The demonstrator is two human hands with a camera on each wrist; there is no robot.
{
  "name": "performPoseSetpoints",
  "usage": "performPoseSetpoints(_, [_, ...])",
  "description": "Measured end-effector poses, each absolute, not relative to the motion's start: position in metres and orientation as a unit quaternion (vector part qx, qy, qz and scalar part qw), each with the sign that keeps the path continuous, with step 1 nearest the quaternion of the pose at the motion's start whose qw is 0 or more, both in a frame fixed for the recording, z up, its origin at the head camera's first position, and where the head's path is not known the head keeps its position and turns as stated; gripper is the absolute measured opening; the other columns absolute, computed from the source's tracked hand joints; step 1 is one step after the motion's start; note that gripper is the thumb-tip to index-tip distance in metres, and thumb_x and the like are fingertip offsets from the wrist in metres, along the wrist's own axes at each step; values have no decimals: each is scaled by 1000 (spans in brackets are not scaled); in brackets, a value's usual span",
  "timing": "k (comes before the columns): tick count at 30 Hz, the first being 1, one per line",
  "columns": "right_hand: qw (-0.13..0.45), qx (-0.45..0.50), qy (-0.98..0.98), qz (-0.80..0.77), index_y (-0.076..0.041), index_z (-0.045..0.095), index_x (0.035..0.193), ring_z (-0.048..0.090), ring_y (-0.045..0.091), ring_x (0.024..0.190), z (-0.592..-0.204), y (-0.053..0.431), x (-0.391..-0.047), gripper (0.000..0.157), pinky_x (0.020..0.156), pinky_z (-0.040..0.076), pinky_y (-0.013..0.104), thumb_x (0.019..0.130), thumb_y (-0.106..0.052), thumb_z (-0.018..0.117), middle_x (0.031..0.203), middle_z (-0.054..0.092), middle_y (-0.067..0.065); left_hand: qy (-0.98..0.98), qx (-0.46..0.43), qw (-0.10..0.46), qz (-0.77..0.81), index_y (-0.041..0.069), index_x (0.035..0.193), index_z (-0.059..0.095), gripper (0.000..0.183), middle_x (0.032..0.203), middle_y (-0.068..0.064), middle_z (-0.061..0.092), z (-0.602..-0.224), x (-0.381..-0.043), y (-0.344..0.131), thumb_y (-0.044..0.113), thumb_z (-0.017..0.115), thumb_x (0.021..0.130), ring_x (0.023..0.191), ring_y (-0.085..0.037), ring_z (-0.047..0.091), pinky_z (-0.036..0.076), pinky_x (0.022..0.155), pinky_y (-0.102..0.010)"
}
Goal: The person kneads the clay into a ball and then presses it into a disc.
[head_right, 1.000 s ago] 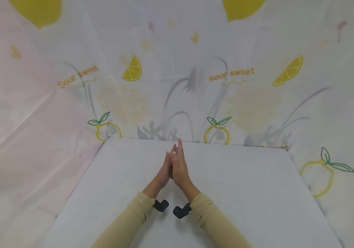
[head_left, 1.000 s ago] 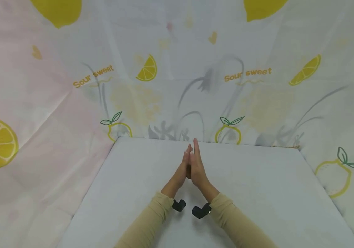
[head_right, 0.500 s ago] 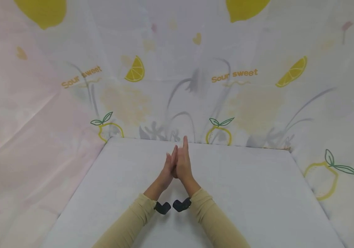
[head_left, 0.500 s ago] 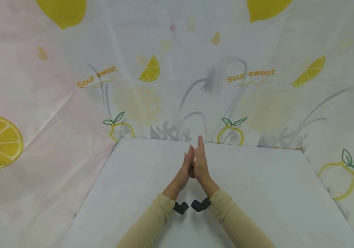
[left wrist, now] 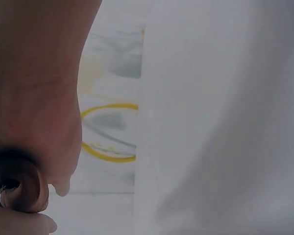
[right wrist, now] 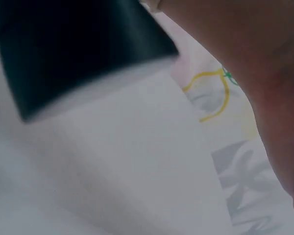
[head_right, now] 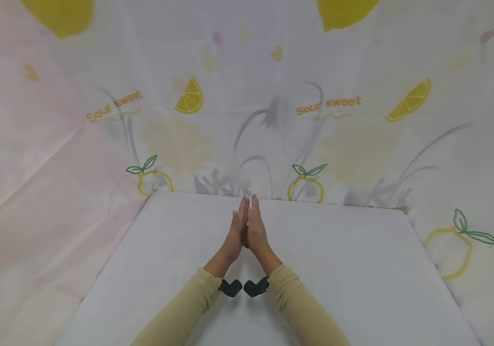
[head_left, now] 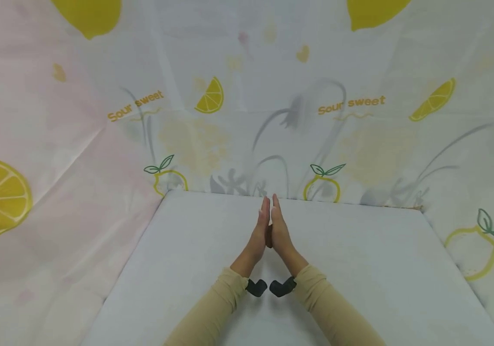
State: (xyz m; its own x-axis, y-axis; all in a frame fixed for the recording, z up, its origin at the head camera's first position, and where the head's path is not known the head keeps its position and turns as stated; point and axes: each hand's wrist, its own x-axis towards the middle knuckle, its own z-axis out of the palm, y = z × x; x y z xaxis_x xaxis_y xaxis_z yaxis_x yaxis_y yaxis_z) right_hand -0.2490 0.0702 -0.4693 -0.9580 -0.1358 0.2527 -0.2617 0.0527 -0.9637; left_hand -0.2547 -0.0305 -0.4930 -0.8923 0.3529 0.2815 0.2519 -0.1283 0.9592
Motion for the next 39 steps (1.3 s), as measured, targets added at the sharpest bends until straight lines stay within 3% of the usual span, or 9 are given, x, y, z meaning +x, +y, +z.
performPoseSetpoints(1, [52, 142, -731, 665, 6, 6, 160, 41, 35, 137, -463, 69, -245, 54, 110, 36, 42, 112, -17, 17, 165, 15, 27, 663, 222, 32, 715, 17, 164, -4, 76, 171, 0, -6, -492, -255, -30, 63, 3, 104, 155, -16, -9, -5, 123, -52])
performPoseSetpoints(2, [57, 147, -736, 658, 7, 7, 160, 24, 38, 147, -462, 68, -243, 54, 117, 24, 46, 111, -16, 17, 168, 6, 23, 666, 215, 30, 714, 17, 165, -4, 76, 171, -1, -6, -492, -256, -29, 63, 3, 105, 155, -17, -9, -4, 123, -52])
performPoseSetpoints(7, [73, 165, -736, 652, 5, 5, 161, 6, 34, 155, -478, 63, -247, 55, 124, 12, 47, 112, -18, 16, 169, 3, 20, 669, 186, 36, 719, 17, 165, -3, 77, 171, -1, -6, -493, -263, -27, 64, 5, 104, 156, -21, -8, -1, 123, -53])
performPoseSetpoints(8, [79, 171, -737, 649, 4, 5, 161, 0, 31, 156, -482, 62, -248, 55, 124, 3, 48, 112, -18, 16, 169, 2, 20, 669, 183, 34, 720, 16, 165, -3, 77, 171, -2, -6, -493, -264, -27, 63, 5, 105, 156, -22, -7, -1, 123, -54])
performPoseSetpoints(11, [103, 191, -734, 644, 0, 3, 162, -2, 28, 156, -492, 59, -249, 54, 124, 2, 49, 113, -19, 16, 170, 1, 17, 676, 174, 28, 715, 12, 164, -3, 77, 171, -4, -5, -495, -268, -29, 61, 5, 106, 156, -23, -7, -1, 123, -53])
performPoseSetpoints(17, [128, 237, -702, 659, -8, 4, 164, 0, 23, 156, -487, 55, -240, 56, 124, 3, 51, 112, -19, 21, 171, 2, 7, 690, 149, 42, 707, 16, 165, -1, 81, 171, -2, -3, -495, -271, -36, 68, 7, 103, 156, -23, -8, -4, 122, -56])
performPoseSetpoints(21, [144, 256, -694, 658, -8, 3, 164, 2, 23, 156, -480, 53, -237, 59, 124, 4, 50, 110, -22, 21, 171, 1, 10, 684, 165, 66, 707, 15, 164, -2, 87, 171, -1, -5, -495, -270, -39, 73, 7, 100, 155, -22, -11, -7, 121, -57])
performPoseSetpoints(31, [181, 247, -695, 650, -3, 7, 163, 5, 25, 156, -475, 59, -251, 57, 123, 7, 27, 110, -16, 23, 170, 6, 12, 681, 223, 96, 691, 14, 164, -3, 80, 171, -3, -7, -495, -269, -36, 65, 3, 104, 156, -23, -9, -4, 123, -54])
performPoseSetpoints(39, [177, 211, -689, 670, -3, 6, 163, 4, 27, 156, -478, 67, -271, 55, 124, 6, 48, 111, -12, 23, 170, 5, 16, 645, 253, 87, 716, 16, 164, -7, 92, 171, -6, -6, -491, -260, -35, 78, 6, 97, 156, -23, -7, 2, 123, -56])
